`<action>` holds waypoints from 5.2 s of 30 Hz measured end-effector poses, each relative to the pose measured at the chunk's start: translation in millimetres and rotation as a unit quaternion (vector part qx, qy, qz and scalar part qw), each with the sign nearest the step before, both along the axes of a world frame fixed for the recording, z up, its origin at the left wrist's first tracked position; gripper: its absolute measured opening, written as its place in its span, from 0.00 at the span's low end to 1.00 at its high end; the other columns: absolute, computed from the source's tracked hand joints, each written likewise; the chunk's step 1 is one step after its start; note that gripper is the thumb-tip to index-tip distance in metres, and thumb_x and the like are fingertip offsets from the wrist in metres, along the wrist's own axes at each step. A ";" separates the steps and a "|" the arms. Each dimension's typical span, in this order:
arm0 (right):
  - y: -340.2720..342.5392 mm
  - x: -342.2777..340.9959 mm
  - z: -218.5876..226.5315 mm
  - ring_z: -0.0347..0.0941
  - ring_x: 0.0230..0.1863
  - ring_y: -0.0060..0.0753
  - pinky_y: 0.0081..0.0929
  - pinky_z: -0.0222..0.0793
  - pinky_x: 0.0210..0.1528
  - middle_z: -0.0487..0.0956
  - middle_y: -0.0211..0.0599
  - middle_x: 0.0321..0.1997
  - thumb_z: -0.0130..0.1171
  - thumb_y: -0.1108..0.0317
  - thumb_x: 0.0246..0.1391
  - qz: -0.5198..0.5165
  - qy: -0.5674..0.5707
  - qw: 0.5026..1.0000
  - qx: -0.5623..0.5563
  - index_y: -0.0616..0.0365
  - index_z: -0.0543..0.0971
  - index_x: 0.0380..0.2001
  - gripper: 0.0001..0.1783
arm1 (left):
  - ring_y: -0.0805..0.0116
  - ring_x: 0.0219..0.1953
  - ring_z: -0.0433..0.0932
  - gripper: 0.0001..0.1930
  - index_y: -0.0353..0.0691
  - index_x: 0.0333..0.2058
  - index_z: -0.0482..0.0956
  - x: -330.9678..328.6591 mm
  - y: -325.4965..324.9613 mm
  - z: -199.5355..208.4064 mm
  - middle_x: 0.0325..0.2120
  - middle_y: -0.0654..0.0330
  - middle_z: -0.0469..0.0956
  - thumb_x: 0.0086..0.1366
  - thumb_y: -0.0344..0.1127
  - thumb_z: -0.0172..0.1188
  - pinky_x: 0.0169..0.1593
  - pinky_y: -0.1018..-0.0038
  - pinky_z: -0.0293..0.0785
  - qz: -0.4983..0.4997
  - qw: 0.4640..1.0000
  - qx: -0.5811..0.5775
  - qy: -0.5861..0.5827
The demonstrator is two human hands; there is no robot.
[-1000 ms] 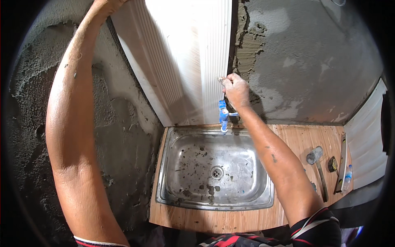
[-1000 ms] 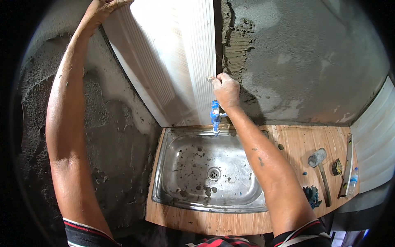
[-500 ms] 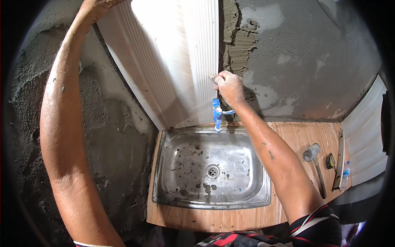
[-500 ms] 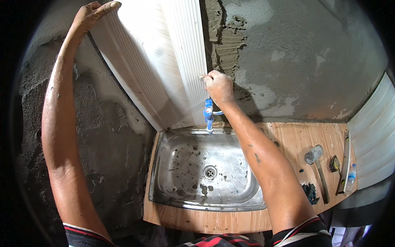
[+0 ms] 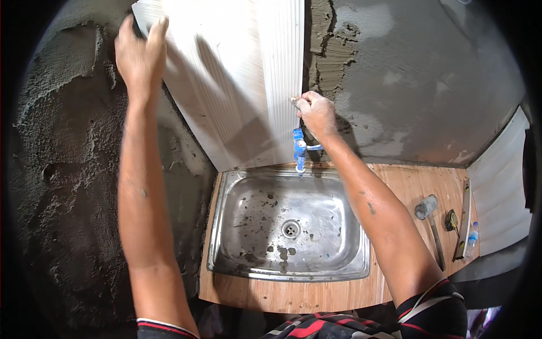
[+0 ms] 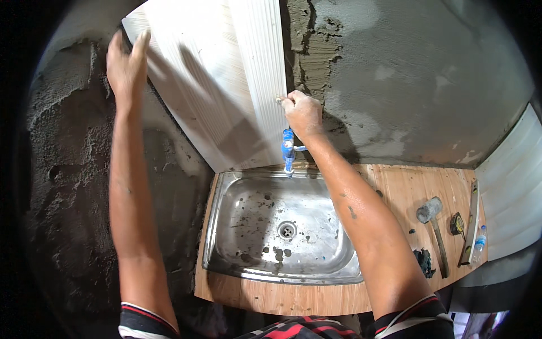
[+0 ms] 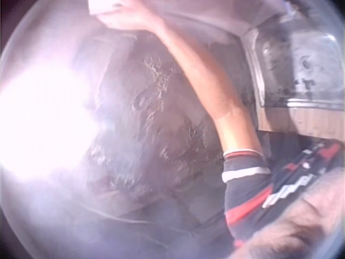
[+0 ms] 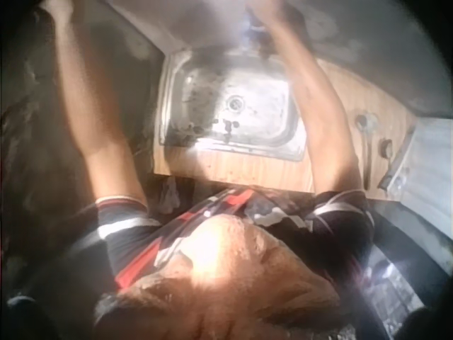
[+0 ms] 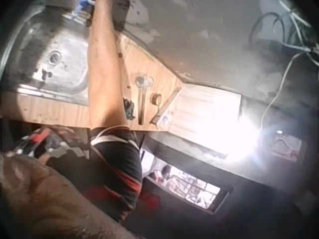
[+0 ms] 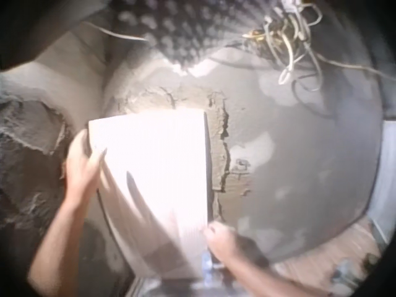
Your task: The person applies mortar to the back of a panel using a trowel, positions the panel against the wall behind a sink, and checks its alignment using a level and a hammer.
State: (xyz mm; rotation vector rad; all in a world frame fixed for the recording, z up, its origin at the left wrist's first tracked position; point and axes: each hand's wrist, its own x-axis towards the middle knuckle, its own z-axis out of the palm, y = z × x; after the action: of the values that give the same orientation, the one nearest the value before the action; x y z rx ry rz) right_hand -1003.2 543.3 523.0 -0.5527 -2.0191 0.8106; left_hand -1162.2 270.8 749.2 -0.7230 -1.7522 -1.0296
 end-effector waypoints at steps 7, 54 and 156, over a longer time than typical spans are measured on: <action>-2.3 9.5 8.9 0.81 0.25 0.21 0.26 0.74 0.32 0.83 0.34 0.23 0.65 0.59 0.60 0.006 -0.026 1.000 -0.015 0.62 0.85 0.36 0.15 | 0.49 0.64 0.73 0.31 0.23 0.64 0.68 33.4 -6.7 -210.5 0.61 0.36 0.73 0.73 0.44 0.59 0.68 0.61 0.66 -0.038 0.954 0.088 -0.282; -19.5 4.3 31.9 0.80 0.24 0.20 0.23 0.75 0.29 0.84 0.35 0.25 0.69 0.65 0.58 0.103 0.070 0.985 -0.118 0.64 0.83 0.35 0.11 | 0.69 0.35 0.78 0.23 0.27 0.43 0.82 67.6 -18.9 -222.9 0.34 0.58 0.84 0.54 0.37 0.79 0.46 0.72 0.75 0.019 0.932 0.214 -0.292; -169.4 731.9 -64.3 0.78 0.52 0.44 0.51 0.70 0.61 0.81 0.41 0.40 0.67 0.50 0.60 0.222 0.416 0.856 -0.211 0.61 0.78 0.42 0.23 | 0.55 0.31 0.75 0.10 0.41 0.32 0.76 646.2 -106.3 -79.6 0.27 0.56 0.71 0.63 0.36 0.69 0.32 0.63 0.70 -0.544 0.795 -0.234 0.130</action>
State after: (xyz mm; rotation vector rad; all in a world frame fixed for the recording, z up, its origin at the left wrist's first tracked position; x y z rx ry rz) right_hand -271.3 374.0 458.8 0.0790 -1.1515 1.4868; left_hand -516.1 164.5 669.6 -2.2420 -1.2659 -1.0956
